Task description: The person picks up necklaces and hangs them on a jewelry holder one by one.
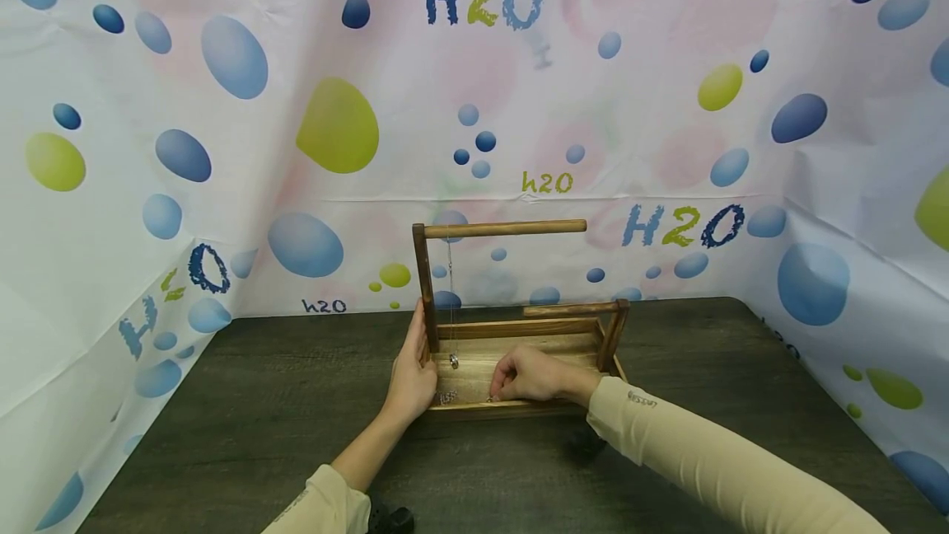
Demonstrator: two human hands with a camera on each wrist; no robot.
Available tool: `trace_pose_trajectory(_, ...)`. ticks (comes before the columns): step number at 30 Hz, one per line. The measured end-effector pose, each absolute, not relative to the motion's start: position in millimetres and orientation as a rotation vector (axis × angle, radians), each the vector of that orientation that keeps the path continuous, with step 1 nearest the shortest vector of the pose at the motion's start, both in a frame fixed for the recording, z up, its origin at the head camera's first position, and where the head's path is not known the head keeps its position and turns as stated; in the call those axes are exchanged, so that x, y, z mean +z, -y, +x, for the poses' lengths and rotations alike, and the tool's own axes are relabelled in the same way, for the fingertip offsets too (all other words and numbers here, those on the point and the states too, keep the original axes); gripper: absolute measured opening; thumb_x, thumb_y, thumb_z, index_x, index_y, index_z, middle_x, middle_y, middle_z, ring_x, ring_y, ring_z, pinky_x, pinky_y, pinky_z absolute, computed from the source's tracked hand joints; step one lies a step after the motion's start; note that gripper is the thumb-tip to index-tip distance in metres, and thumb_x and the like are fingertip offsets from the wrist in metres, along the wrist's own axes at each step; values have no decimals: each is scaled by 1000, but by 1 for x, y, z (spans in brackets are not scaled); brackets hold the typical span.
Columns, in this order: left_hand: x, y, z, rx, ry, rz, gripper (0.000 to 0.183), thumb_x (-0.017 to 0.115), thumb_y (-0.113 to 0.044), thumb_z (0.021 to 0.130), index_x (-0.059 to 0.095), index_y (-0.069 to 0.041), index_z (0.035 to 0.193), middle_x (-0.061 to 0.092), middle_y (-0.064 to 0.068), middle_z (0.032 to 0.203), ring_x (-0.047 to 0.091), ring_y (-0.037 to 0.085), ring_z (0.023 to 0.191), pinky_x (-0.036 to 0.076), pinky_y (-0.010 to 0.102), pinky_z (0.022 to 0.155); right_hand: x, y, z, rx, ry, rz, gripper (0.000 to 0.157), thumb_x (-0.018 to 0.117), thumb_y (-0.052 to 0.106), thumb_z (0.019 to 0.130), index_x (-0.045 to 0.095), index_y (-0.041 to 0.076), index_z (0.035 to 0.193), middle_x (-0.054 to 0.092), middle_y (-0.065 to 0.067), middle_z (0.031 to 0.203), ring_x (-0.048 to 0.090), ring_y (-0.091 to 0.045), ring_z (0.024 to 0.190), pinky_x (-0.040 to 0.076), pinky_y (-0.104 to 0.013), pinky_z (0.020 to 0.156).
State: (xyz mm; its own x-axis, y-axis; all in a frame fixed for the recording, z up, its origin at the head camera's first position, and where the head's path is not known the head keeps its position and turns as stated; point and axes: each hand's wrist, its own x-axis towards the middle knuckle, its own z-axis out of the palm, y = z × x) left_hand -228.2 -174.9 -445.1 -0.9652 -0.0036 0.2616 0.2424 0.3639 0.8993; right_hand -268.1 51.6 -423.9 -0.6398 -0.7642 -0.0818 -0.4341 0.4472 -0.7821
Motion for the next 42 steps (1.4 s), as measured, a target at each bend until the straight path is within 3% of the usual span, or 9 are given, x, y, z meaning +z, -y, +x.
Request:
trace_pose_trajectory(14,-446,175,-229,-1637,2394,-236,104,37,27,84,7,-34,163,9,8,167,20,34,149,27,50,116,-423,-54,-268,-1062,-2256,-1026,14,66,-2,92,77,3,85,71,-1,77,58,-7,62,47,-20,58)
trace_pose_trajectory(22,-415,166,-209,-1685,2379,-228,93,34,28,84,9,-14,164,9,19,166,18,41,148,26,55,115,-424,-53,-268,-1056,-2269,-1035,13,66,-2,92,77,2,85,71,0,76,58,-5,63,48,-20,59)
trace_pose_trajectory(27,-409,165,-205,-1679,2393,-224,91,35,27,84,10,-10,163,10,21,165,19,42,148,27,55,115,-423,-53,-268,-1054,-2274,-1018,13,66,-1,92,77,3,86,71,1,76,58,-5,63,48,-20,60)
trace_pose_trajectory(35,-442,174,-226,-1663,2387,-225,103,35,27,84,5,-32,163,7,9,167,18,35,150,26,51,116,-421,-53,-268,-1040,-2253,-1030,12,66,4,95,77,4,90,71,1,80,58,-6,66,49,-21,63)
trace_pose_trajectory(42,-446,175,-229,-1662,2387,-222,103,36,25,85,6,-37,162,8,7,168,19,34,149,28,50,116,-417,-48,-268,-1028,-2279,-1043,13,63,11,99,73,6,93,68,1,85,56,-8,72,48,-26,70)
